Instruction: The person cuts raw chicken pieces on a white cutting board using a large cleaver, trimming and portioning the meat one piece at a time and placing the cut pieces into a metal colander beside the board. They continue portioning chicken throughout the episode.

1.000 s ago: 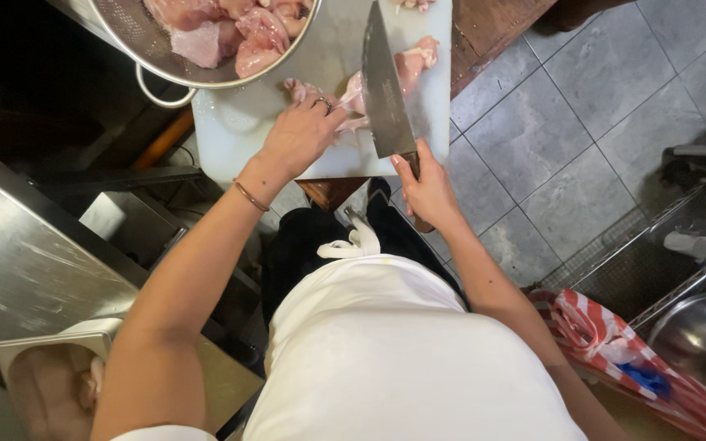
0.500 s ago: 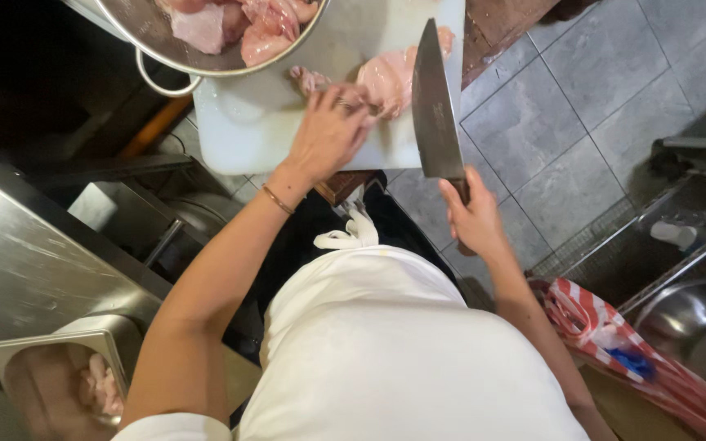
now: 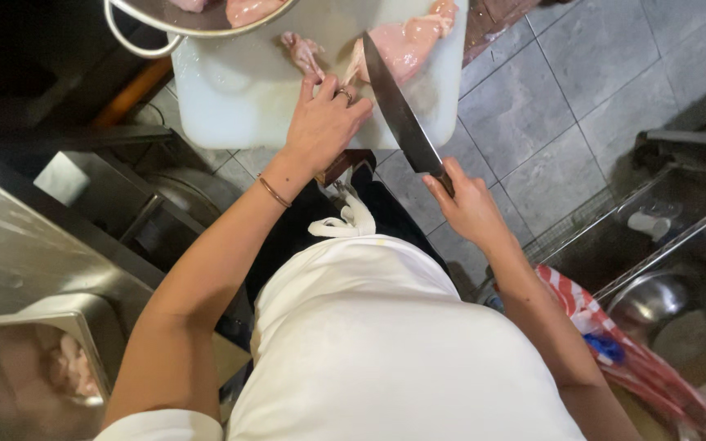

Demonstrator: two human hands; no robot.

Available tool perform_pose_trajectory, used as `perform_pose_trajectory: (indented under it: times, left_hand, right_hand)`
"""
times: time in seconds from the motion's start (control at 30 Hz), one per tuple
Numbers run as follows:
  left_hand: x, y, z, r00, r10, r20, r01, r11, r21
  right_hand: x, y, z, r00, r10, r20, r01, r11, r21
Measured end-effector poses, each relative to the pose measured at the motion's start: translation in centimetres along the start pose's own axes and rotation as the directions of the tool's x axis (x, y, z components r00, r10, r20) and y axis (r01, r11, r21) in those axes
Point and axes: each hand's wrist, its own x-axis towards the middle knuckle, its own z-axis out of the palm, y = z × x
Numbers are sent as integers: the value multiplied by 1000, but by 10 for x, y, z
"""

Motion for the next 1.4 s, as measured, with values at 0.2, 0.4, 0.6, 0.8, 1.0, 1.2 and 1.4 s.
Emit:
perform_pose_trajectory:
  times: [0.2,0.4,0.6,0.8,1.0,1.2,1.4]
  left_hand:
    - [-12,-9,7,999,-13,-38,7,989,-151]
    - [-22,-19,7,999,-47,-21,34,916,-399]
    - [-32,-37,-1,999,-43,15,46,965,-260]
    - [-13,-55,10,955,-230,-189,247,966,76]
    - [5,-32,21,965,-124,-231,122,992,-24]
    - [7,-9,15,978,198,65,-175,950,-259]
    - [5,-18,-2,962,273,21,-255,920,-299]
  right_hand:
    - [23,-10,22,1000,-22,5,22,996,-88]
    - [34,-14,43,998,-56,-23,52,986,-157]
    - [41,-11,48,999,-33,-4,32,995,-93]
    - [25,1,32,999,-7,-42,7,1000,15]
    - [9,2,37,990,110,-88,-109,994,22]
    - [17,1,55,992,36,-120,-29,997,67]
    - [23,9,54,975,47,-219,-71,992,-105]
